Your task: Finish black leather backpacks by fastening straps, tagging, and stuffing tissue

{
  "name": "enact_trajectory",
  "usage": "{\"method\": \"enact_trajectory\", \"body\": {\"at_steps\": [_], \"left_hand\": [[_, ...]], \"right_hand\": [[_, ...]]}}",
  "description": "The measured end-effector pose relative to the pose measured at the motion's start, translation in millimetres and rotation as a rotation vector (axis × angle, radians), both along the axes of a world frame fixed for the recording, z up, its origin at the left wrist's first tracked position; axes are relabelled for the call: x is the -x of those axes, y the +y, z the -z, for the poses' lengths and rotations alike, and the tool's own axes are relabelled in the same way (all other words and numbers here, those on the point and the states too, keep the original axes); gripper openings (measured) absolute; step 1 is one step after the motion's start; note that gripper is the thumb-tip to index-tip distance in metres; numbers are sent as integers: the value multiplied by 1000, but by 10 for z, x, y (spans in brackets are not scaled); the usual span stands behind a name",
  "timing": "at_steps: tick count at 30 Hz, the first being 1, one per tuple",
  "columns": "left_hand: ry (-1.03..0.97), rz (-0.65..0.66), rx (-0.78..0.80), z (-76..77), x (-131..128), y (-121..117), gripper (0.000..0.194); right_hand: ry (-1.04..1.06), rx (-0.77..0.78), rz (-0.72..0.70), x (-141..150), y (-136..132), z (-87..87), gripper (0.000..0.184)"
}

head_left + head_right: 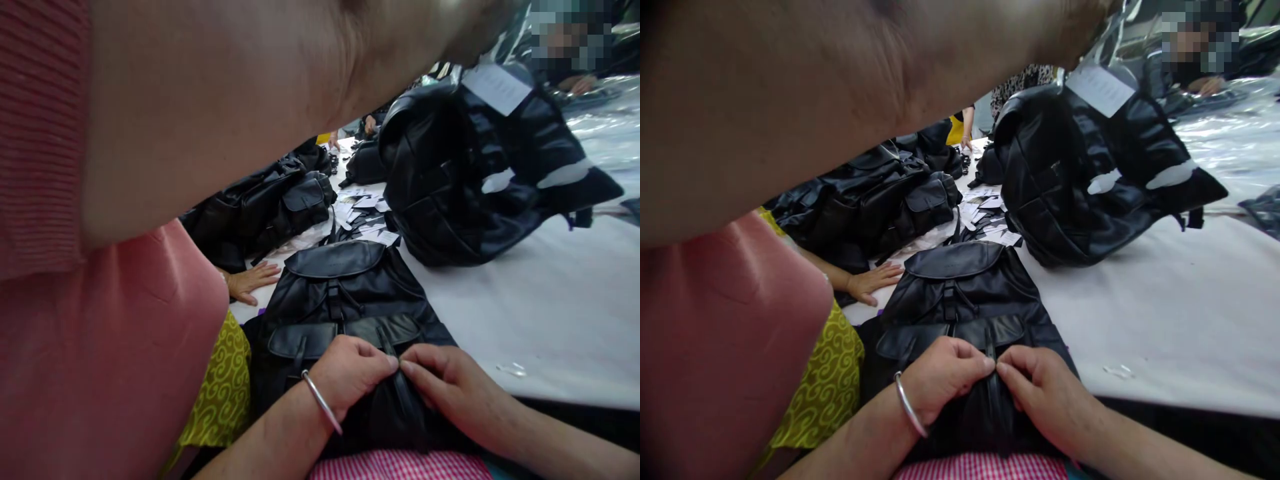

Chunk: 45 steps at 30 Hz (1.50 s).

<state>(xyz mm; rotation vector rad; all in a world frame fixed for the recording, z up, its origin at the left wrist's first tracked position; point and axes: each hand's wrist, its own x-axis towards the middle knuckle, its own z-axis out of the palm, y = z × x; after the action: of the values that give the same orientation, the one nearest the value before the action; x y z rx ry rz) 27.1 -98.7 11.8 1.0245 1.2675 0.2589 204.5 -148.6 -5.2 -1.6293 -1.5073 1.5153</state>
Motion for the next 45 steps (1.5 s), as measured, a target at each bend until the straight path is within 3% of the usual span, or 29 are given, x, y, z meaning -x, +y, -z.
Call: {"method": "enact_trajectory", "body": {"at_steps": [5,9,12,18,28,34,45], "left_hand": [[20,-35,-46,35,-26,-44,23],[70,-59,-63,-2,-55,-62,21],[125,-71,-82,-66,-74,-57,19],[120,-86,-110,-22,-59,-60,18],[21,-93,-19,107,-33,-32,17],[-108,-101,84,119,12,35,22],[-186,-97,110,236,53,49,23]], "right_hand": [[-143,-179,-46,-92,-13,-53,41],[-88,102,-24,-91,-43,-48,55],[-1,300,-22,-49,-49,-41,55],[127,407,-41,-8,-34,-126,49],[68,210,-40,-5,170,-244,34],[16,-104,-116,5,280,-162,30],[-95,-464,-225,31,410,-11,28]]}}
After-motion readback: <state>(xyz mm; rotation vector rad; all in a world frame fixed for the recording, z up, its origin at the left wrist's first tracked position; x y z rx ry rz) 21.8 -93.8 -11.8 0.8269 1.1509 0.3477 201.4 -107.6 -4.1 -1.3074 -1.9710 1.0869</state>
